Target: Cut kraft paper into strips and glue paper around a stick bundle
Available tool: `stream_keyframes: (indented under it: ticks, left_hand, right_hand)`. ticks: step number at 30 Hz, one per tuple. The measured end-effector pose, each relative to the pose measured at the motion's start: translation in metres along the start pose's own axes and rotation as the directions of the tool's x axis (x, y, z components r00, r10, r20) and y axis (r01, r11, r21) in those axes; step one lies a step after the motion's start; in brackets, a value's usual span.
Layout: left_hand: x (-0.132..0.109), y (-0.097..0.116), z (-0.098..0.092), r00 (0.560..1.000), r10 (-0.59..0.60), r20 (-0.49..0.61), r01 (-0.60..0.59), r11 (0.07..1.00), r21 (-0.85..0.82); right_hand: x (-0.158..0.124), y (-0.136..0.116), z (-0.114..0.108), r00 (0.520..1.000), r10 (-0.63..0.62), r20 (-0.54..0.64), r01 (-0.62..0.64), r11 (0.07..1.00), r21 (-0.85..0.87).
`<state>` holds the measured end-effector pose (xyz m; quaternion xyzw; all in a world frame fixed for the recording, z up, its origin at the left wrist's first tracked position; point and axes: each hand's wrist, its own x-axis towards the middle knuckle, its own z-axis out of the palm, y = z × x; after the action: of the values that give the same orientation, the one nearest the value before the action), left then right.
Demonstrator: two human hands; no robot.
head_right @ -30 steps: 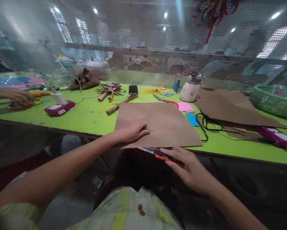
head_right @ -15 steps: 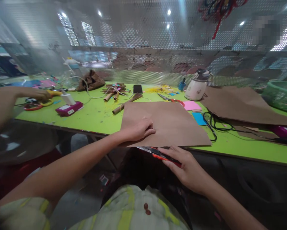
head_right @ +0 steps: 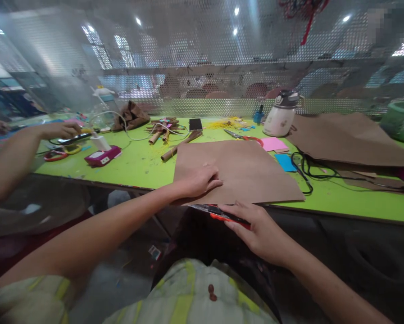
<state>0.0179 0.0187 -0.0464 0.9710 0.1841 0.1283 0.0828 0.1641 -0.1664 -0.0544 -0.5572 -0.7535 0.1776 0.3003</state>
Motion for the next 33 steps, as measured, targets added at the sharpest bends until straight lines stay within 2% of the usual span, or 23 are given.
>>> stream_keyframes:
  ticks: [5, 10, 17, 22, 28, 33]
  left_hand:
    - [0.001, -0.003, 0.003, 1.000, -0.011, 0.002, 0.011, 1.000, -0.027]
    - [0.003, -0.004, 0.005, 1.000, -0.020, -0.001, 0.020, 0.999, -0.027]
    - [0.002, 0.001, 0.002, 1.000, -0.023, 0.007, 0.023, 1.000, -0.005]
    - [0.001, 0.001, 0.000, 0.999, -0.030, 0.014, 0.031, 0.999, -0.011]
    - [0.002, 0.000, 0.002, 1.000, -0.010, -0.005, 0.010, 1.000, 0.006]
    - [0.003, 0.000, 0.001, 1.000, -0.015, 0.008, 0.015, 1.000, 0.008]
  right_hand:
    - [-0.002, -0.006, -0.003, 0.999, 0.038, 0.004, -0.038, 0.999, 0.000]
    - [0.006, -0.010, 0.003, 1.000, 0.008, 0.003, -0.008, 0.999, 0.054]
    - [0.003, -0.009, 0.006, 0.999, 0.049, -0.004, -0.048, 0.996, 0.071]
    - [0.008, -0.015, 0.007, 1.000, 0.002, -0.001, -0.001, 0.993, 0.116]
    - [0.007, -0.013, 0.011, 0.999, 0.050, 0.009, -0.050, 0.994, 0.099]
    - [0.011, -0.015, 0.012, 0.999, 0.008, 0.040, -0.014, 0.988, 0.153]
